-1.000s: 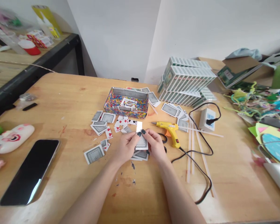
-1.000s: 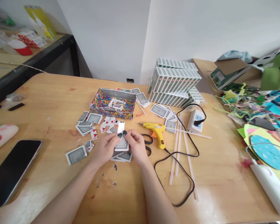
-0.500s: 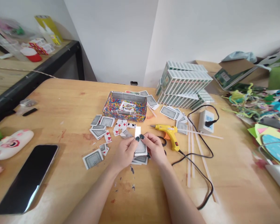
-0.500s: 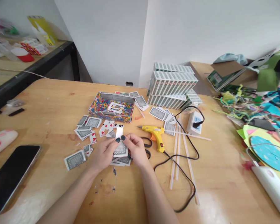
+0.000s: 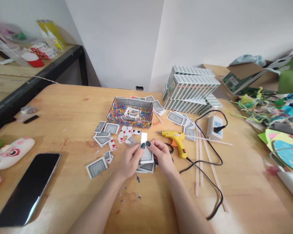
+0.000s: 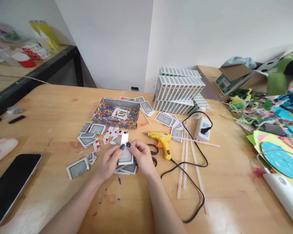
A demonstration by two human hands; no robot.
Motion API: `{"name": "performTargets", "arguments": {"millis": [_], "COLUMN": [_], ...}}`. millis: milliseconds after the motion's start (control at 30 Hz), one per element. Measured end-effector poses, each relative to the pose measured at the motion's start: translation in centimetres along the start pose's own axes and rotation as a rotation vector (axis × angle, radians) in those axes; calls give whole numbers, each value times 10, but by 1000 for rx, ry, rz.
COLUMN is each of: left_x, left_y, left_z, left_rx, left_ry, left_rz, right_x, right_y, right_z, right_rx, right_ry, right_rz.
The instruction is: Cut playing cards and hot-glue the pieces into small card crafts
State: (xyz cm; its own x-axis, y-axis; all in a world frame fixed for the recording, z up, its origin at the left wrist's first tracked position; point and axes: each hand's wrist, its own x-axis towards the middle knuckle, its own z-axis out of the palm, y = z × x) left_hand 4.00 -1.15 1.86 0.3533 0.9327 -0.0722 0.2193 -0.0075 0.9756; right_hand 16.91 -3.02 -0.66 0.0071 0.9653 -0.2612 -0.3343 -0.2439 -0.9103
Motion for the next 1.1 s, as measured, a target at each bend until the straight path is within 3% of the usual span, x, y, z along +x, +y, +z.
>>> {"name": "performTargets", "arguments": {"millis": [533,1100], "left_x": [-1,-2], "left_y": [4,4], "left_z": [-1,0], "left_rx": [84,158], "left_ry": [54,93], "left_rz": [-69,-12], "right_x": [0,0], "right_y": [-1,0], "right_z": [3,4], "right_rx": [17,29], "right_ry": [-30,-42], "right_rz": [34,42]}}
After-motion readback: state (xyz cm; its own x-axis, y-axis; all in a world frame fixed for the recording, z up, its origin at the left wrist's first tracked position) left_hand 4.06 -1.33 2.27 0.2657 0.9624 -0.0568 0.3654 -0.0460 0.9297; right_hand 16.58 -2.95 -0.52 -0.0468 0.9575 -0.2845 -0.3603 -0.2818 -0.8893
